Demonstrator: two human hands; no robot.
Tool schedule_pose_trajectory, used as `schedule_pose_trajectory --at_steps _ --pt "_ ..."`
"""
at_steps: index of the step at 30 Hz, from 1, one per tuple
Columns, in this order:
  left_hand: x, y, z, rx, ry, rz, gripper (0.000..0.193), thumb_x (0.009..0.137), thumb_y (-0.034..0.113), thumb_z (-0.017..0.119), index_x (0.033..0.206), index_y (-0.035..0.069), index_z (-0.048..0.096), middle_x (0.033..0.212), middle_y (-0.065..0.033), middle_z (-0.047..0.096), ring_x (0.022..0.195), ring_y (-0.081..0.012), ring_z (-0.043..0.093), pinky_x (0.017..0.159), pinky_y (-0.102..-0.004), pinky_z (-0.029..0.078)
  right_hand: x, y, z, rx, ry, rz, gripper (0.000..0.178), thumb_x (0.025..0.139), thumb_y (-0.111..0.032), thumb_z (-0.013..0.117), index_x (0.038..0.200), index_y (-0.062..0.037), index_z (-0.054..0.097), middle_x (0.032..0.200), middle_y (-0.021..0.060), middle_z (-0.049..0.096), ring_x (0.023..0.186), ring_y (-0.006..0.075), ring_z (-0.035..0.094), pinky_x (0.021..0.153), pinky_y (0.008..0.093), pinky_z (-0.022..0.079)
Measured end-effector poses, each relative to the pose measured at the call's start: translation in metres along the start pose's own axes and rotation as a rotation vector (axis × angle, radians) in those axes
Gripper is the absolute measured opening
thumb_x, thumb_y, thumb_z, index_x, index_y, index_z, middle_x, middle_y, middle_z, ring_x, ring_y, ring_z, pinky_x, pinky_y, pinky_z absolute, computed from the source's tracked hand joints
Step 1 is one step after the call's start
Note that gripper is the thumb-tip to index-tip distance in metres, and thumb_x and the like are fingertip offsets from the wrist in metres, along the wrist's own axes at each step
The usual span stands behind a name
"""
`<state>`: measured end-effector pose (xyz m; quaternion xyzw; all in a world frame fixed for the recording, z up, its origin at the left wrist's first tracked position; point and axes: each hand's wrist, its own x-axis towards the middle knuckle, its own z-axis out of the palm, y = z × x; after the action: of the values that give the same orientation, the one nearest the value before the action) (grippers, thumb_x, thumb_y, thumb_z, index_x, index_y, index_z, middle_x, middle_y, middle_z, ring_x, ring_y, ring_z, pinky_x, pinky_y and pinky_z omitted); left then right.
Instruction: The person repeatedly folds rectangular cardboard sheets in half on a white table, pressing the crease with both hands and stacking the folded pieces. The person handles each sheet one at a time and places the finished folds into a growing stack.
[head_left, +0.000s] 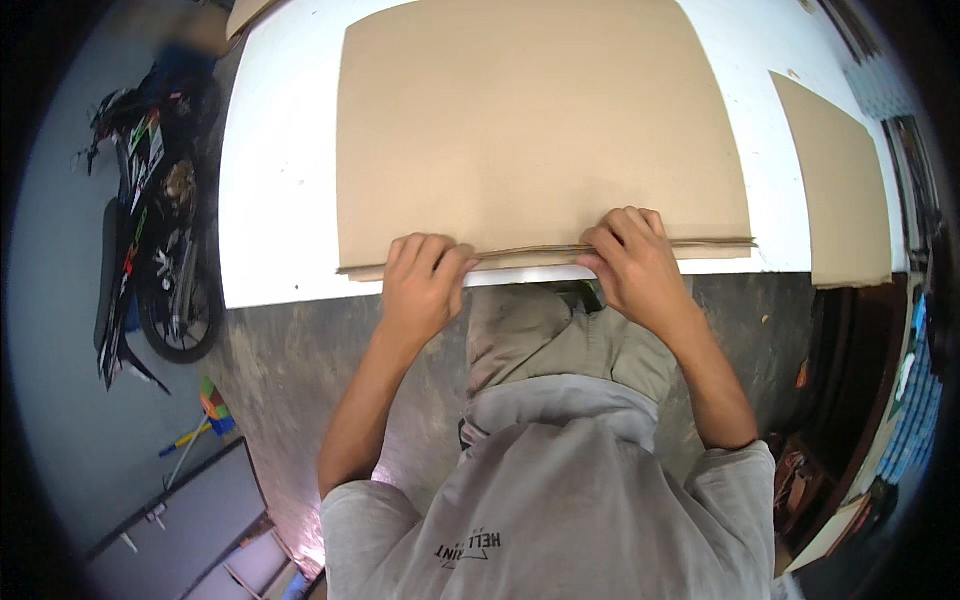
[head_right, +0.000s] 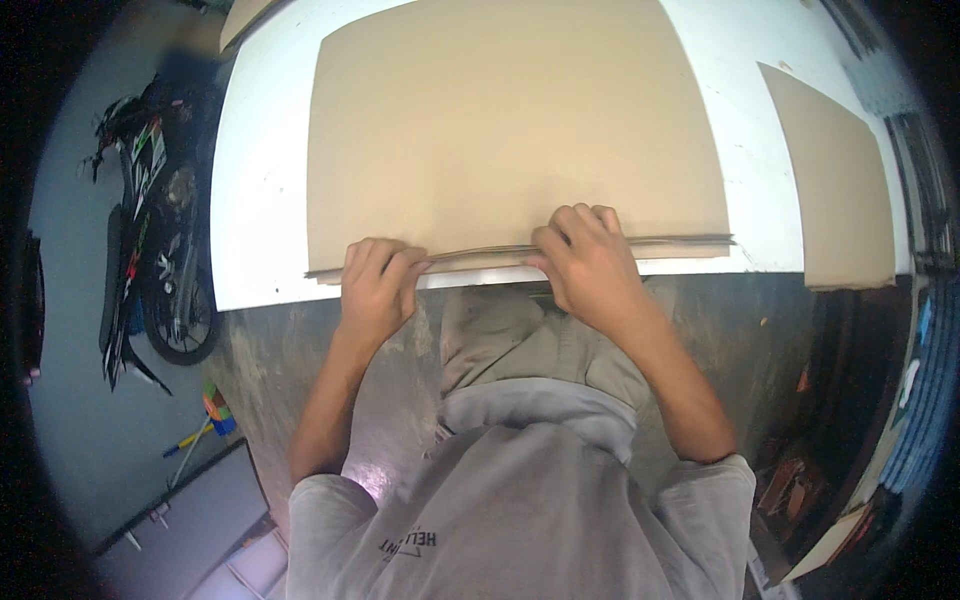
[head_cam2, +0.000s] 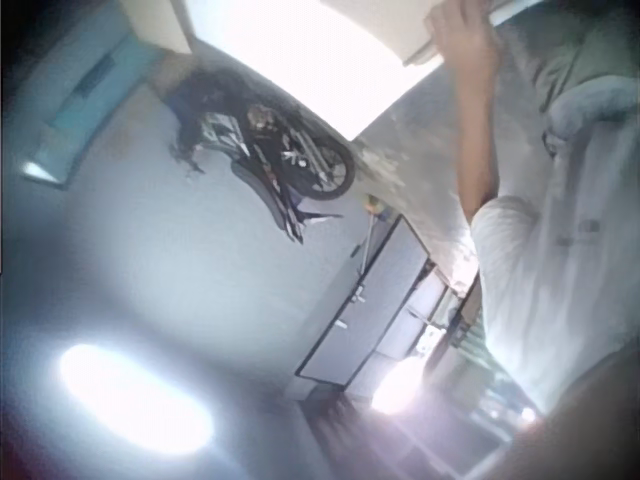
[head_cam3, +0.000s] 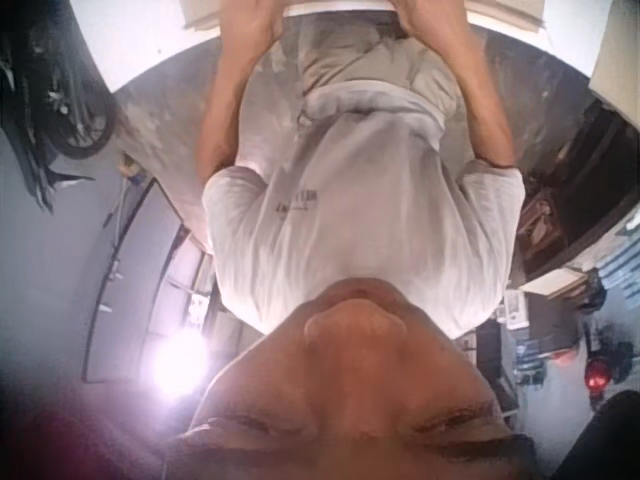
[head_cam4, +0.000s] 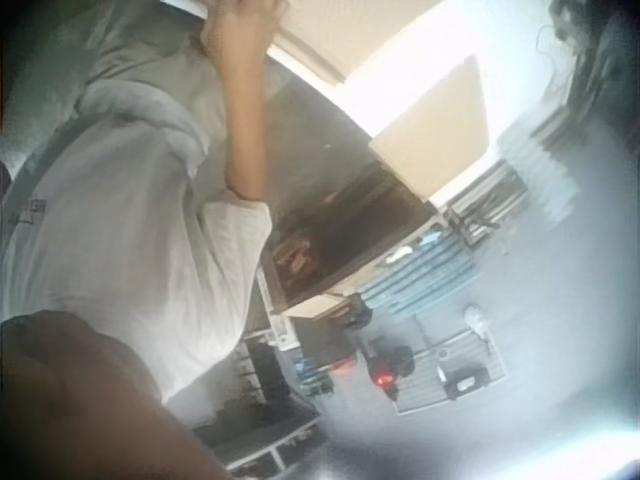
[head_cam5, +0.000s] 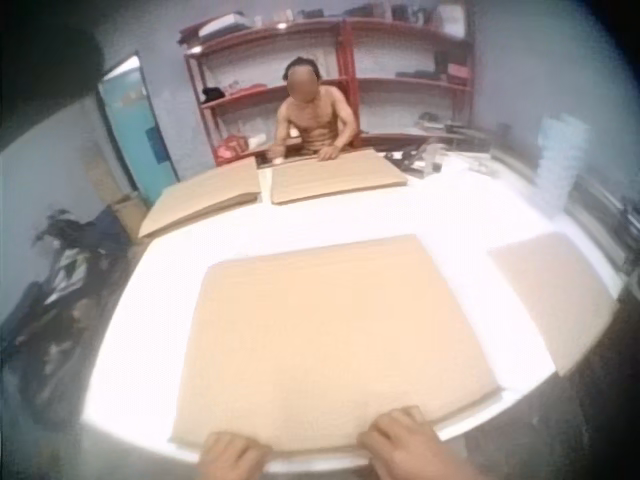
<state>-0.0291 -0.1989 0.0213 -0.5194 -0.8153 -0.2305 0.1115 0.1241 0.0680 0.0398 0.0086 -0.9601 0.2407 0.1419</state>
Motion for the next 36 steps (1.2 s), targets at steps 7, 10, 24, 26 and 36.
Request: schedule_pose_trajectory --at_steps 7,10,24,26,36 --pt "0.019 0.006 -0.023 -0.05 0.229 0.025 0.015 0.083 0.003 0.083 0.097 0.005 0.076 0.089 -0.0069 0.069 0.08 -0.0261 0.063 0.079 -0.04 0.044 -0.048 -0.016 -0.03 0.567 0.447 0.797 0.027 0.101 -0.022 0.077 0.11 0.0015 0.066 0.114 0.0126 0.067 0.094 0.0192 0.066 0.077 0.0356 0.054" --pt "0.022 0.022 -0.029 -0.028 0.22 0.07 0.017 0.083 0.003 0.083 0.098 0.005 0.077 0.087 -0.007 0.068 0.078 -0.0251 0.063 0.078 -0.0395 0.042 -0.051 -0.02 -0.03 1.342 0.611 0.999 0.035 0.106 -0.023 0.071 0.129 -0.0007 0.057 0.123 0.0161 0.068 0.103 0.0187 0.071 0.079 0.0379 0.063" --pt "0.04 0.124 0.029 -0.203 -0.083 0.18 0.048 0.093 0.013 0.08 0.137 0.005 0.067 0.122 -0.0113 0.07 0.113 -0.0301 0.068 0.119 -0.0604 0.039 -0.026 -0.01 0.026 1.275 1.109 0.682 0.043 0.099 0.003 0.07 0.136 0.0054 0.049 0.128 0.0171 0.068 0.118 0.0205 0.067 0.102 0.037 0.055" --pt "0.045 0.127 0.031 -0.12 -0.093 0.179 0.059 0.092 0.024 0.083 0.144 0.006 0.062 0.132 -0.0132 0.067 0.123 -0.0327 0.065 0.12 -0.064 0.035 -0.052 0.033 -0.005 1.235 1.224 0.614 0.047 0.095 0.008 0.07 0.138 0.0047 0.05 0.131 0.0169 0.068 0.119 0.0212 0.067 0.101 0.0367 0.057" --pt "0.034 0.101 0.038 -0.191 -0.117 0.009 0.075 0.088 0.025 0.084 0.152 0.002 0.052 0.148 -0.0249 0.055 0.14 -0.0434 0.051 0.126 -0.0685 0.023 -0.238 0.328 -0.206 1.157 1.29 1.044 0.053 0.095 0.011 0.056 0.147 0.0107 0.042 0.139 0.0276 0.059 0.123 0.0443 0.068 0.106 0.0591 0.059"
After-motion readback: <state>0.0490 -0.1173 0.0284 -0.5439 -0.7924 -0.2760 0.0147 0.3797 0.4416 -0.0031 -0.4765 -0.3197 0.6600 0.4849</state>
